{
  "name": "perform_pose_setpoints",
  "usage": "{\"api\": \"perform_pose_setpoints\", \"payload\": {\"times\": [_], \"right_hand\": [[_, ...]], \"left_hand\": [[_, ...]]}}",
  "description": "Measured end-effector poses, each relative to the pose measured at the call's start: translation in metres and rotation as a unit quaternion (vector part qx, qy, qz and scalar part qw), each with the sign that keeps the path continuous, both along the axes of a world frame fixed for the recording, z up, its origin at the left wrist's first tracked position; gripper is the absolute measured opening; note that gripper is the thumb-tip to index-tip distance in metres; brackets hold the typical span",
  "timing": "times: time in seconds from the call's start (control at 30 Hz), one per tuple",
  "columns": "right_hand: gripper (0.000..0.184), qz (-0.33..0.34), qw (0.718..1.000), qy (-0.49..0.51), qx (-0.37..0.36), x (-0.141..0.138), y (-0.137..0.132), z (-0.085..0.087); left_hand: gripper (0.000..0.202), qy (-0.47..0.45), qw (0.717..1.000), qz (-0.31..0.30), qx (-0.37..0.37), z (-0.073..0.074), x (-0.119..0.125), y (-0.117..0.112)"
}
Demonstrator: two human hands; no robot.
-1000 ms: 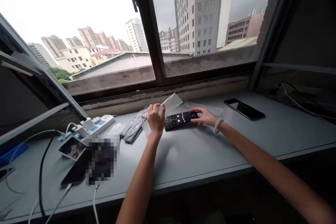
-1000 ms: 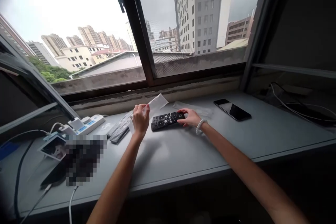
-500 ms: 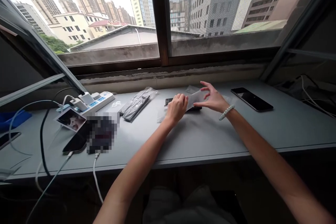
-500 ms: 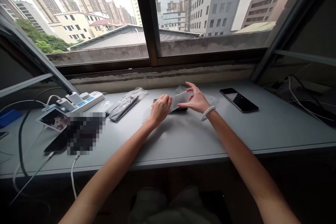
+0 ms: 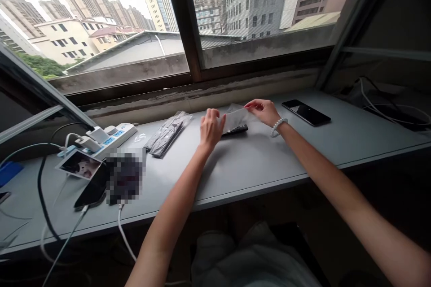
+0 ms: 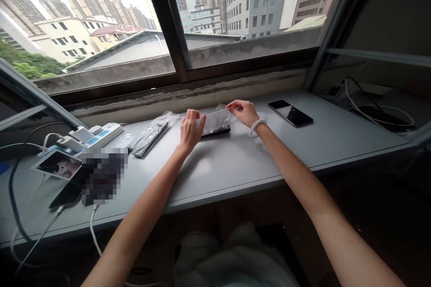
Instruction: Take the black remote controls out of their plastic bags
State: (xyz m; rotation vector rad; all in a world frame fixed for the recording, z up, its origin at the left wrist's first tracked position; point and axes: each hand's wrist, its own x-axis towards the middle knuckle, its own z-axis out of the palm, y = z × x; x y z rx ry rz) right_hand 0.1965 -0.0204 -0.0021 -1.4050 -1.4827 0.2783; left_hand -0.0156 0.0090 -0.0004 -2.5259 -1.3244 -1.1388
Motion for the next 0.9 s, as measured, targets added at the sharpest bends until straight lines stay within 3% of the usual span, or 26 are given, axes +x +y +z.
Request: {"api": "perform_pose_setpoints", "payload": {"times": [0.2, 0.4, 0.57, 0.73, 0.9], "right_hand": [[0.027, -0.176, 0.984, 0.023, -0.006, 0.044, 0.013, -0.016], [0.02, -0.236, 0.969, -0.003, -0.067, 0.055, 0.003, -0.02], [0.017, -0.236, 0.967, -0.035, -0.088, 0.059, 0.0, -0.019], [0.015, -0.266, 0.961, -0.064, -0.045, 0.054, 0.003, -0.018], [0.016, -0.191, 0.974, -0.119, -0.01, 0.035, 0.002, -0.012]], "left_hand": [[0.021, -0.142, 0.984, 0.064, -0.088, -0.003, -0.017, 0.023], [0.014, -0.165, 0.972, 0.154, -0.057, -0.001, -0.028, 0.024], [0.017, -0.164, 0.96, 0.214, -0.07, 0.003, -0.038, 0.028], [0.027, -0.122, 0.95, 0.27, -0.104, 0.004, -0.049, 0.03], [0.042, -0.068, 0.936, 0.316, -0.14, 0.001, -0.063, 0.035]]}}
